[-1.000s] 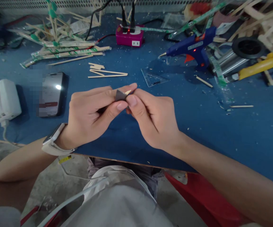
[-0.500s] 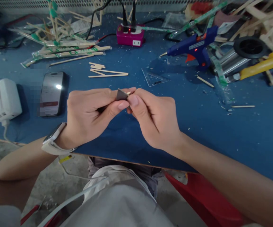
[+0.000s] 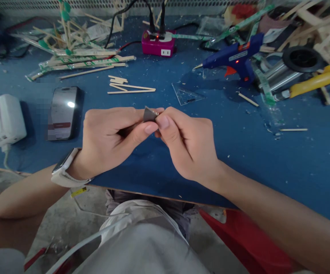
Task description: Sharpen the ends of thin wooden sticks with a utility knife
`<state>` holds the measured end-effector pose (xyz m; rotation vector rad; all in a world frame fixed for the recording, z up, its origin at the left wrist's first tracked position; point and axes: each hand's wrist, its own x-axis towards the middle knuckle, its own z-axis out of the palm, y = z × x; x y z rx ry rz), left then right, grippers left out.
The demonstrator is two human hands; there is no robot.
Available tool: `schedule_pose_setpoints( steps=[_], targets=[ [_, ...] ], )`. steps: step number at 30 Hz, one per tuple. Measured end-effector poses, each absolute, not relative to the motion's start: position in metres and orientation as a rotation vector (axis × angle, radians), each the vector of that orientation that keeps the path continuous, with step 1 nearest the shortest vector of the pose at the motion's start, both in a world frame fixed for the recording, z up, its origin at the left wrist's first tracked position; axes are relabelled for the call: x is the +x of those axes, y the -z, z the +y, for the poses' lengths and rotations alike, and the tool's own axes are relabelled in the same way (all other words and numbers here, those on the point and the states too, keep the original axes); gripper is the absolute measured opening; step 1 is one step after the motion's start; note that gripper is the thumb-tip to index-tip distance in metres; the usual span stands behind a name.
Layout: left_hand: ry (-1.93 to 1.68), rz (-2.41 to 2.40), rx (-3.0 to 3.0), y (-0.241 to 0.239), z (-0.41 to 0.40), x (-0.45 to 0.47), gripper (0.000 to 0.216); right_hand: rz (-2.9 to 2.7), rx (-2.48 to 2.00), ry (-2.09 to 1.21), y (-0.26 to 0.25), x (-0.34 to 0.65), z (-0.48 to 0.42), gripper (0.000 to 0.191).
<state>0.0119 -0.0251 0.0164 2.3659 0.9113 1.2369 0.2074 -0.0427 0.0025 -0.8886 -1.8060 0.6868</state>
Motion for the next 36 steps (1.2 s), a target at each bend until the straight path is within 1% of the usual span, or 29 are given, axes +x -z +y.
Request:
schedule_pose_setpoints(
  steps=[9,17,20,25,32,36],
  targets=[
    [-1.216,0.853,2.330,-0.0117,-0.0227,0.0135,0.029,-1.848,-0.897,-0.661,-0.0026,0.2096,-0.0414,0.040],
    [-1.230,0.794,2.385,-0.0139,-0.0238,0.0123,0.026,-1.825,-0.909,-0.684,-0.0040,0.2084,-0.0411,0.043],
    [-1.231,0.835,2.400,-0.0139,-0.0232,0.0120,0.025,-1.793,-0.877,-0.736,-0.0032,0.2086,-0.0410,0.041],
    [-1.242,0.894,2.408,-0.0141,-0.0236,0.0119,0.026,-1.783,-0.940,-0.764,-0.0034,0.2089,-0.0417,0.046],
    [-1.270,0.936,2.388,-0.0155,-0.0233,0.0114,0.038,-1.773,-0.945,-0.768,-0.0042,0.2082,-0.0429,0.046],
    [-1.301,0.953,2.387,-0.0151,-0.0236,0.0120,0.034,-1.762,-0.945,-0.751,-0.0031,0.2074,-0.0430,0.046]
  ],
)
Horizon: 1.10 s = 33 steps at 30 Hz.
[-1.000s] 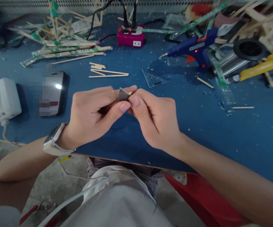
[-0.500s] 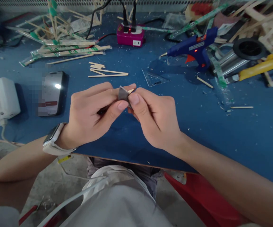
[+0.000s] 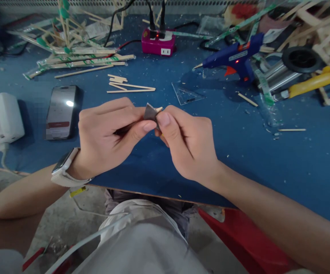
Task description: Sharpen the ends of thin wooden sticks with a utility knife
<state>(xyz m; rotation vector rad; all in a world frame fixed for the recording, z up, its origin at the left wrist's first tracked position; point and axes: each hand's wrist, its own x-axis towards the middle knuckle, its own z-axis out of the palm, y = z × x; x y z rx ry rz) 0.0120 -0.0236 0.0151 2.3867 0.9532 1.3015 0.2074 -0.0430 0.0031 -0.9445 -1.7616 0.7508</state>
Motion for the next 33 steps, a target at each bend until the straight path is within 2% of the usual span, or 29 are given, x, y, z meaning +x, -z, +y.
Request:
schedule_pose_setpoints(
  steps=[13,21,24,26,30,33],
  targets=[
    [-1.305,0.948,2.345,-0.017,-0.021,0.010,0.047,-1.743,-0.932,-0.740,-0.001,0.206,-0.044,0.040],
    [-1.316,1.018,2.331,-0.018,-0.022,0.012,0.056,-1.697,-0.951,-0.760,-0.004,0.203,-0.046,0.046],
    [-1.318,1.008,2.325,-0.018,-0.023,0.013,0.052,-1.632,-0.976,-0.756,-0.006,0.200,-0.048,0.048],
    [-1.333,0.986,2.312,-0.019,-0.024,0.013,0.042,-1.537,-0.984,-0.759,-0.007,0.200,-0.047,0.044],
    [-1.342,0.910,2.205,-0.020,-0.026,0.012,0.031,-1.380,-0.928,-0.688,-0.003,0.204,-0.035,0.019],
    [-1.333,0.879,2.094,-0.022,-0.027,0.010,0.027,-1.450,-0.983,-0.659,0.003,0.211,-0.023,0.016]
  ],
)
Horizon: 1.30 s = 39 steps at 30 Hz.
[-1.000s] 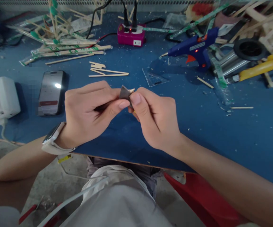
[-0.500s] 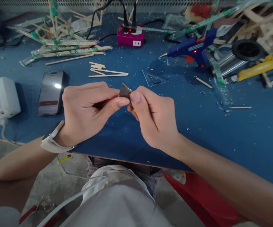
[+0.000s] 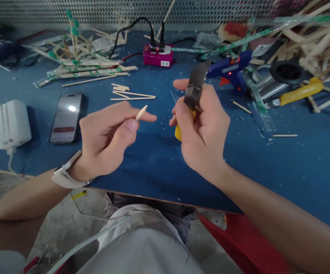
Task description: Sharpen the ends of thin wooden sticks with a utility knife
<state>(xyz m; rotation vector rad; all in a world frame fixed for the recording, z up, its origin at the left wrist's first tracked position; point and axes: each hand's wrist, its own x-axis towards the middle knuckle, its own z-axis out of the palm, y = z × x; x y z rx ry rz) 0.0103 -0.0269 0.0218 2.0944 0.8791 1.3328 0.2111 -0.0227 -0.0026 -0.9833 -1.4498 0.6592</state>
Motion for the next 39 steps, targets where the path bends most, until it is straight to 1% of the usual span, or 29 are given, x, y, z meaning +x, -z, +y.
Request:
schedule_pose_setpoints(
  steps=[3,6,9,11,13,15,17,22,27,31,32,35,36,37,39],
  targets=[
    [-1.286,0.803,2.072,-0.024,-0.027,0.009,0.027,-1.504,-0.981,-0.662,0.009,0.216,-0.018,0.021],
    [-1.266,0.638,2.156,-0.027,-0.029,0.008,0.022,-1.544,-1.000,-0.658,0.015,0.216,-0.020,0.029],
    [-1.215,0.527,2.242,-0.029,-0.032,0.009,0.021,-1.497,-0.983,-0.797,0.018,0.216,-0.024,0.032],
    [-1.260,0.495,2.249,-0.028,-0.033,0.009,0.020,-1.462,-0.936,-0.855,0.018,0.216,-0.025,0.035],
    [-1.300,0.543,2.280,-0.025,-0.031,0.010,0.021,-1.463,-0.905,-0.828,0.017,0.216,-0.025,0.038],
    [-1.346,0.642,2.299,-0.022,-0.028,0.010,0.021,-1.492,-0.910,-0.743,0.017,0.216,-0.024,0.036],
    [-1.383,0.739,2.288,-0.019,-0.024,0.010,0.019,-1.524,-0.925,-0.664,0.017,0.216,-0.022,0.029],
    [-1.170,0.975,2.178,-0.015,-0.020,0.009,0.021,-1.583,-0.911,-0.592,0.019,0.217,-0.022,0.014],
    [-1.159,0.984,2.093,-0.014,-0.020,0.011,0.021,-1.671,-0.907,-0.439,0.016,0.218,-0.028,0.016],
    [-1.224,0.930,2.122,-0.013,-0.020,0.011,0.018,-1.840,-0.925,-0.227,0.009,0.218,-0.029,0.007],
    [-1.245,0.922,2.136,-0.013,-0.020,0.011,0.016,-1.878,-0.918,-0.230,0.007,0.218,-0.029,0.011],
    [-1.283,0.915,2.162,-0.012,-0.020,0.011,0.014,-1.910,-0.904,-0.342,0.004,0.218,-0.029,0.031],
    [-1.287,0.911,2.170,-0.012,-0.020,0.011,0.015,-1.909,-0.899,-0.362,0.004,0.218,-0.029,0.035],
    [-1.293,0.906,2.182,-0.012,-0.020,0.011,0.016,-1.909,-0.889,-0.359,0.004,0.218,-0.029,0.036],
    [-1.305,0.896,2.218,-0.013,-0.021,0.011,0.018,-1.925,-0.880,-0.315,0.005,0.217,-0.029,0.033]
  ],
)
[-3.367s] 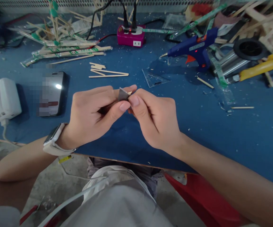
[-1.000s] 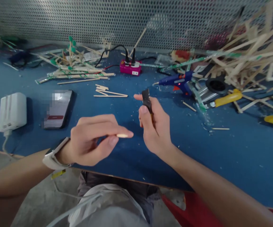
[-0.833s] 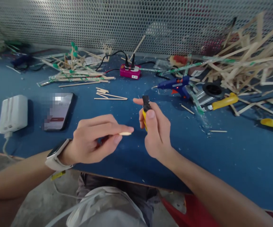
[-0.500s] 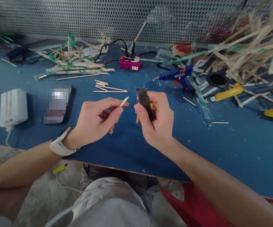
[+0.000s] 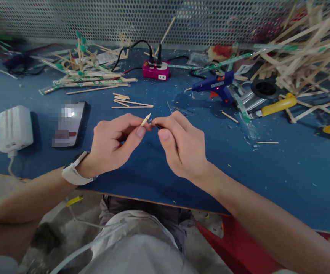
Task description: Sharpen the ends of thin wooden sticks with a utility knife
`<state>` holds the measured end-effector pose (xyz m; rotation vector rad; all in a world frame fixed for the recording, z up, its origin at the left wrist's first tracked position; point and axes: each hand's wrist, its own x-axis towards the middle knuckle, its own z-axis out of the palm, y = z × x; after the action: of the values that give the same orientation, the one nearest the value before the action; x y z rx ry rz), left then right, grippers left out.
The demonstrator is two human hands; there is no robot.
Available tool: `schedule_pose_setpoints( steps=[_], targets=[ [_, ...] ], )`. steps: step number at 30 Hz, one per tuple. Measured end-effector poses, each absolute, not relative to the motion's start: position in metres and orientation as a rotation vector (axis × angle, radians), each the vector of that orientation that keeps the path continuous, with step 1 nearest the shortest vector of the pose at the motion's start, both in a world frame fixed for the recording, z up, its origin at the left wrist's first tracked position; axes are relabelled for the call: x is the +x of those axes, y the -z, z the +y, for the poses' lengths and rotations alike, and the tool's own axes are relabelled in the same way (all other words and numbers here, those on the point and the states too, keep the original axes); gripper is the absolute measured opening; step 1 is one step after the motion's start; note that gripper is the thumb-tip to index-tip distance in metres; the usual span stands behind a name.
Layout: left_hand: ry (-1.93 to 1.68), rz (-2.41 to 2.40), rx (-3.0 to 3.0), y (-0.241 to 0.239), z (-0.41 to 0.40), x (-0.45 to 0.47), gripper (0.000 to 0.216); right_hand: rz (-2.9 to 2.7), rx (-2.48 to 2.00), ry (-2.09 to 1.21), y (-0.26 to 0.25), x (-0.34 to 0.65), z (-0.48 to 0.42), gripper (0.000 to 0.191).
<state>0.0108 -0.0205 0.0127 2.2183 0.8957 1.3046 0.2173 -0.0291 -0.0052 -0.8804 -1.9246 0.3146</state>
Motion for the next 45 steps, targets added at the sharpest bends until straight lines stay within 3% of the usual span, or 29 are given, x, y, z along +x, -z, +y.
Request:
schedule_pose_setpoints(
  steps=[6,16,28,35,45],
  targets=[
    [-1.314,0.872,2.278,-0.013,-0.019,0.010,0.019,-1.976,-0.920,-0.207,0.007,0.217,-0.030,0.023],
    [-1.186,0.825,2.252,-0.013,-0.017,0.009,0.017,-1.989,-0.920,-0.328,0.001,0.217,-0.034,0.019],
    [-1.111,0.762,2.417,-0.010,-0.011,0.008,0.027,-1.705,-0.852,-1.236,-0.003,0.221,-0.028,0.026],
    [-1.162,0.821,2.540,-0.003,-0.007,0.007,0.028,-1.655,-0.854,-1.273,-0.004,0.218,-0.029,0.037],
    [-1.230,0.874,2.385,-0.003,-0.010,0.012,0.038,-1.603,-0.869,-1.234,-0.001,0.213,-0.032,0.035]
  ],
)
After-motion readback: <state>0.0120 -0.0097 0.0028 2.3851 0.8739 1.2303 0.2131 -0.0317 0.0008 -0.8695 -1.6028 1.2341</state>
